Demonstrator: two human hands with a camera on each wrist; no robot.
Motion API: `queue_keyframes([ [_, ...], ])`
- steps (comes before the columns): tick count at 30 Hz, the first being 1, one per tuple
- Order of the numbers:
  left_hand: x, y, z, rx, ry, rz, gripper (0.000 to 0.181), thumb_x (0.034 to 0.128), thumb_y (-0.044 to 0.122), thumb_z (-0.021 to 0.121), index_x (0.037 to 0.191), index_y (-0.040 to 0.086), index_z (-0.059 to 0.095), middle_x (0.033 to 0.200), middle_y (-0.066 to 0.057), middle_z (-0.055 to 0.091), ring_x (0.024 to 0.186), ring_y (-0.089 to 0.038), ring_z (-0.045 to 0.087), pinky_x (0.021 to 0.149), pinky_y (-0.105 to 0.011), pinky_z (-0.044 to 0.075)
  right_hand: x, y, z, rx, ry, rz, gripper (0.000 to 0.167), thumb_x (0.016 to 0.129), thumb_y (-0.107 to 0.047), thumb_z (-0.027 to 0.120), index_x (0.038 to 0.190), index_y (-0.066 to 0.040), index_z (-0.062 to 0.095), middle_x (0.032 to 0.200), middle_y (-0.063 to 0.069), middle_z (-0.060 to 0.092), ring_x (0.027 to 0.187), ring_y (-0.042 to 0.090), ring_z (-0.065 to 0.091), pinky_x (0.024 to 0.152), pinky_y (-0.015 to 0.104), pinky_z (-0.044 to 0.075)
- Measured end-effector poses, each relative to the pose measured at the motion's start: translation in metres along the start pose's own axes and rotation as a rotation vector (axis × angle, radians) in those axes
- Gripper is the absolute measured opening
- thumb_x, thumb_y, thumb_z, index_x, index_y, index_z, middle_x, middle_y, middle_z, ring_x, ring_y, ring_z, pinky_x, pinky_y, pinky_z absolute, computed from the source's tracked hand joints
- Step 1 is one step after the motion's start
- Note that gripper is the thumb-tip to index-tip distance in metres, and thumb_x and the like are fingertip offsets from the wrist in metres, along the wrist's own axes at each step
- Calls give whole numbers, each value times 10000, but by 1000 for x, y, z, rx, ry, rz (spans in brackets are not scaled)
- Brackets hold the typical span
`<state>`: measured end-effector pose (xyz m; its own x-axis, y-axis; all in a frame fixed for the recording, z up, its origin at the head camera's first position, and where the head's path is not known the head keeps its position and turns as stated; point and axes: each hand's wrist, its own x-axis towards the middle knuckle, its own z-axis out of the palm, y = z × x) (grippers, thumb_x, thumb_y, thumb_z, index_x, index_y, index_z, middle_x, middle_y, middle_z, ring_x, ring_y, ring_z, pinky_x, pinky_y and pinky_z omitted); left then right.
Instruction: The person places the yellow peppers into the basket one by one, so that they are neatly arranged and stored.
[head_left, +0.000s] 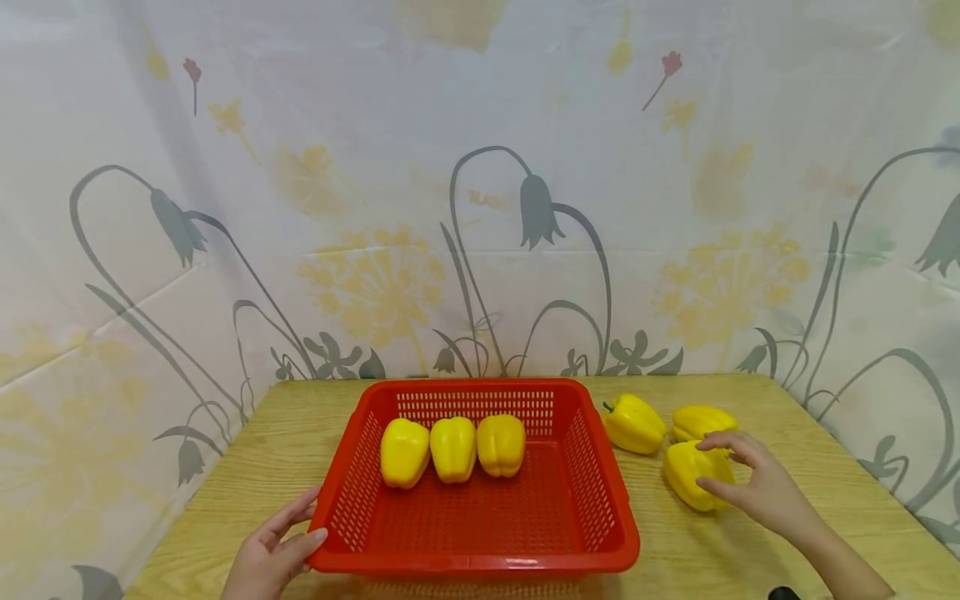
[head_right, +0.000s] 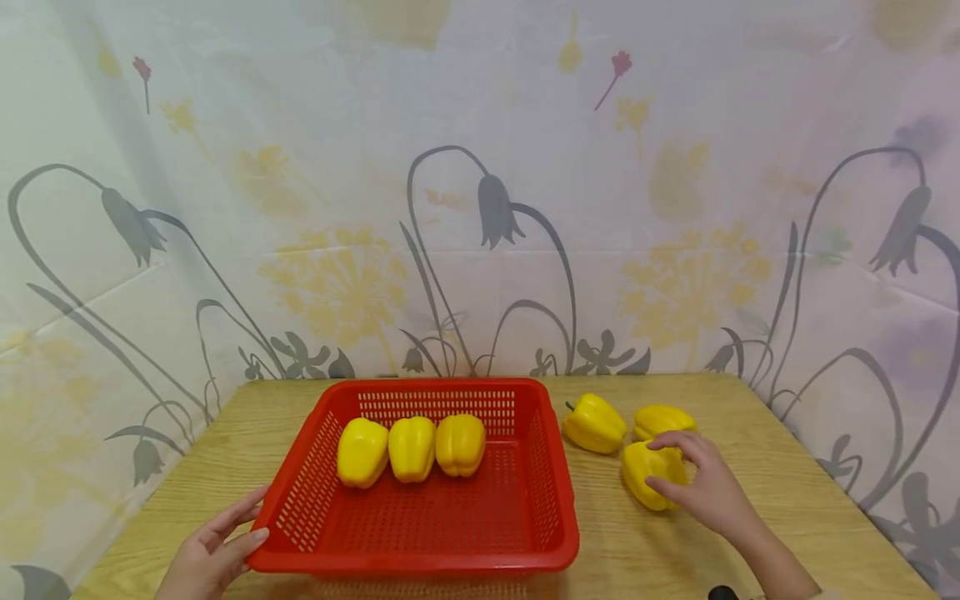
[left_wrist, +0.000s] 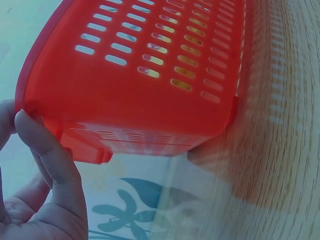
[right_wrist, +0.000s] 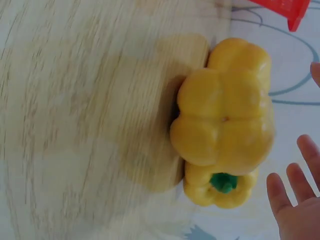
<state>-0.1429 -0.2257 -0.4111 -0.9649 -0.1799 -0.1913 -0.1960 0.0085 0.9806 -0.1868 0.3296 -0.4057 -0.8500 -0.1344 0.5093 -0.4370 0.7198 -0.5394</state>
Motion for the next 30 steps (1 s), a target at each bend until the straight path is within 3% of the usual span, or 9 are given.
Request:
queue_keyframes([
  [4, 0, 1, 0, -6, -1, -1, 499, 841, 159, 690, 1310, 185, 520, 1111, -85, 517, 819, -204, 627, 658, -331, 525, 0, 4, 0, -17, -31, 19, 418, 685, -60, 814, 1053, -31, 619, 1115, 146, 532, 997, -126, 323, 791, 349, 464],
  [8, -1, 2, 1, -2, -4, -1, 591, 844, 158, 687, 1382, 93, 450, 1111, -88, 520, 827, -209, 629, 664, -335, 527, -2, 11, 1, 3, -52, 36, 495, 686, -64, 813, 1119, 9, 584, 1147, 189, 499, 1008, -112, 297, 741, 598, 422],
  [11, -1, 2, 1, -2, -3, -4, 611, 845, 156, 686, 1394, 73, 430, 1110, -90, 520, 828, -214, 630, 665, -337, 528, -2, 16, 2, 5, -71, 48, 546, 689, -79, 814, 1159, 23, 557, 1156, 188, 490, 1025, -43, 329, 736, 609, 417],
  [14, -1, 2, 1, 3, 0, -6, 606, 843, 156, 689, 1390, 77, 438, 1115, -95, 517, 824, -215, 630, 663, -334, 528, -1, 19, 2, 6, -112, 68, 596, 692, -99, 814, 1197, 33, 527, 1191, 225, 472, 1084, 169, 391, 736, 600, 421],
  [18, -1, 2, 1, 7, -2, 3, 589, 841, 156, 689, 1378, 87, 456, 1126, -106, 512, 819, -213, 631, 659, -332, 527, 0, 23, 3, 41, -187, 112, 653, 710, -114, 803, 1250, 45, 472, 1249, 284, 402, 1104, 446, 360, 757, 622, 406],
  [24, -2, 2, 2, -12, -6, 13, 470, 837, 142, 688, 1280, 203, 540, 1124, -99, 511, 779, -201, 625, 639, -322, 521, -1, 24, 5, 67, -232, 141, 658, 715, -122, 802, 1253, 59, 470, 1197, 268, 375, 1066, 433, 390, 761, 599, 427],
  [30, -1, 1, 1, -15, -4, 13, 506, 839, 138, 688, 1316, 160, 520, 1129, -100, 512, 772, -207, 625, 645, -326, 524, -2, 24, 7, 15, -259, 179, 678, 683, -195, 832, 1233, 19, 498, 1128, 245, 356, 1007, 405, 414, 769, 566, 409],
])
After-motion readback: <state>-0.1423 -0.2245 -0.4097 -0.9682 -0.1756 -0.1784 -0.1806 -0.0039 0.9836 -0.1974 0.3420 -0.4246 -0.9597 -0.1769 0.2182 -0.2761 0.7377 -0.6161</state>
